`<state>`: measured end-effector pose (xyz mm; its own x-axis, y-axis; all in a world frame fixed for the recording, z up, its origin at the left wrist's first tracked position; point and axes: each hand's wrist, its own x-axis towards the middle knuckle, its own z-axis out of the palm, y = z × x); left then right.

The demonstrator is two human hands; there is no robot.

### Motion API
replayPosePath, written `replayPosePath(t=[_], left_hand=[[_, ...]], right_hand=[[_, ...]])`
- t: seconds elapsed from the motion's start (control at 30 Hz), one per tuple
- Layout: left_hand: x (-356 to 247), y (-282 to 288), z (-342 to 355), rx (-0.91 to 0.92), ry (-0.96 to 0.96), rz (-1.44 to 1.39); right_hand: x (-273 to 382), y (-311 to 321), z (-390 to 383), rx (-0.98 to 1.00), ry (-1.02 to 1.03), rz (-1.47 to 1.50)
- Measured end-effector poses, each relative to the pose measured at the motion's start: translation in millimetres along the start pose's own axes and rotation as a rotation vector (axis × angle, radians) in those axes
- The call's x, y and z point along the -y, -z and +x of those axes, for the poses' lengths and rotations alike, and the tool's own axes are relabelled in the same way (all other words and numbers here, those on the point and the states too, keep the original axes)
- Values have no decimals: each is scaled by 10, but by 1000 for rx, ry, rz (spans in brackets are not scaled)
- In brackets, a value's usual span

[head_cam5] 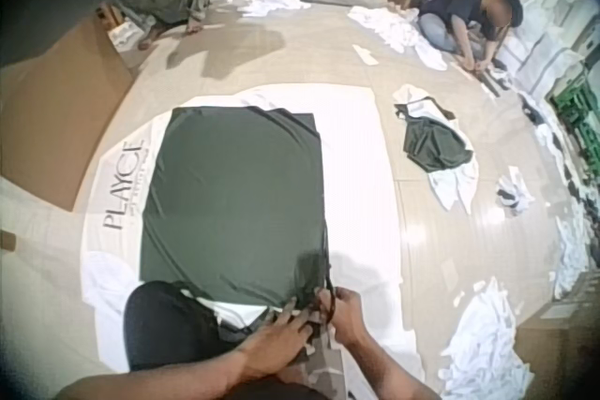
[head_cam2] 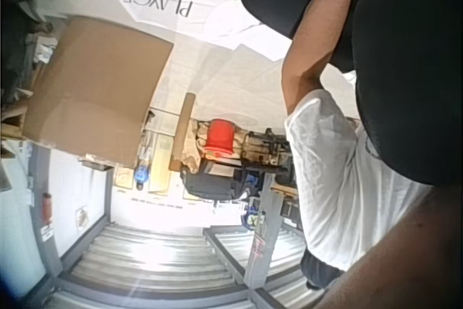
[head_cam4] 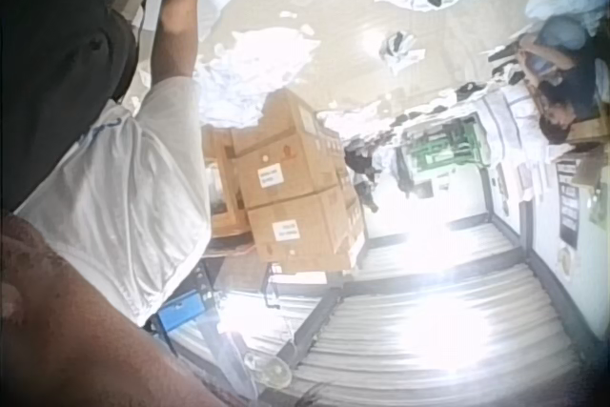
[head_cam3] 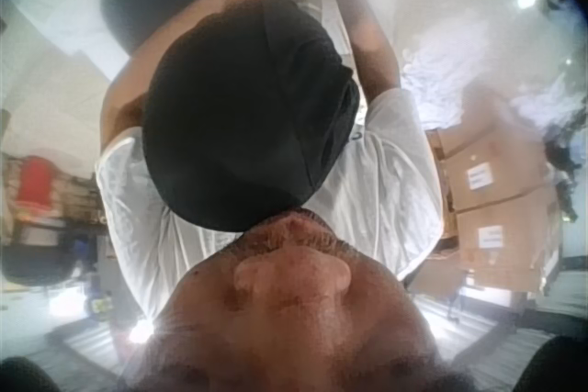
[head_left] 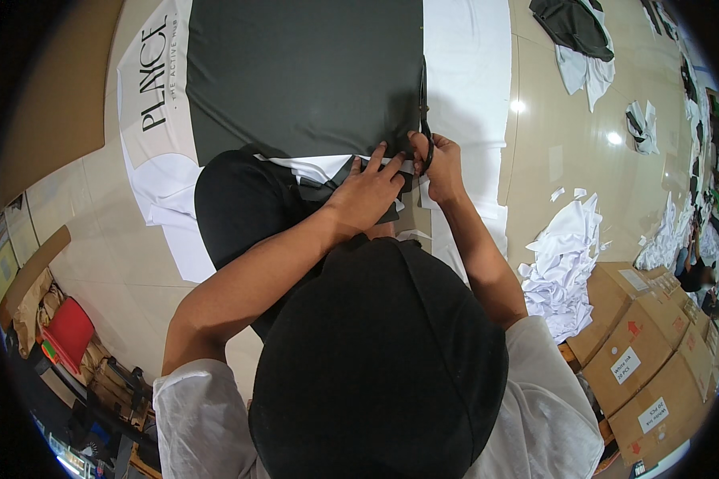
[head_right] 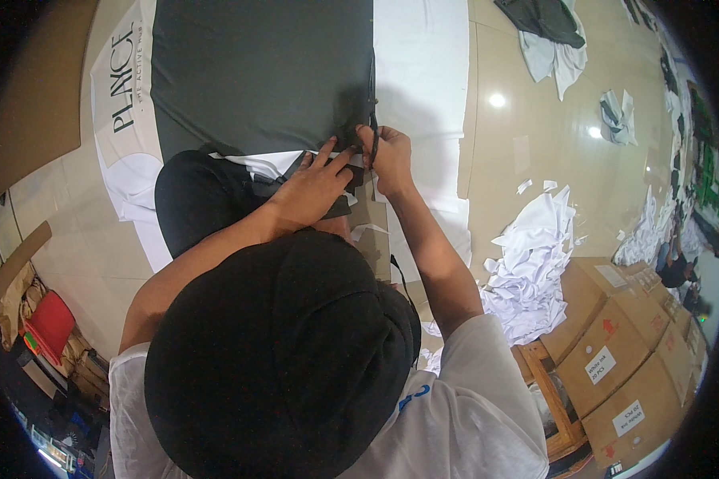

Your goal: The person cuts a dark green fabric piece using scissors, following a white paper template with the text 'PLAYCE'. The person adjusts the fabric and template, then continues cutting along the template's edge.

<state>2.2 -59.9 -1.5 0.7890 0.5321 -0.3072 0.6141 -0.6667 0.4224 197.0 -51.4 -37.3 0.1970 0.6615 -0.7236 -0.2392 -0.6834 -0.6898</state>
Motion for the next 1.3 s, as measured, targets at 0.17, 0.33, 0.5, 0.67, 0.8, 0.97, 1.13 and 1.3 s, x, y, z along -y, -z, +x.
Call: replayPosePath(t=[0.17, 0.33, 0.5, 0.67, 0.8, 0.97, 1.13, 1.3], left_hand=[[-3, 21, -5, -4, -1, -12], [0, 1, -4, -11, -8, -14], [17, -24, -4, -8, -19, -14], [7, -19, 8, -13, -5, 3], [4, -3, 4, -11, -14, 10], [9, -26, 10, -7, -12, 18], [13, -24, 2, -19, -20, -16], [14, -27, 4, -11, -24, -15]], right_hand=[[-29, 7, 15, 1, 15, -3], [-32, 9, 22, 1, 24, -11], [84, -46, -8, -3, 6, -6], [173, -56, 58, 4, 34, -6], [190, -59, 109, -1, 28, -7], [182, -59, 140, 8, 29, 17], [157, -49, 157, 12, 23, 19], [148, -42, 147, 5, 23, 4]])
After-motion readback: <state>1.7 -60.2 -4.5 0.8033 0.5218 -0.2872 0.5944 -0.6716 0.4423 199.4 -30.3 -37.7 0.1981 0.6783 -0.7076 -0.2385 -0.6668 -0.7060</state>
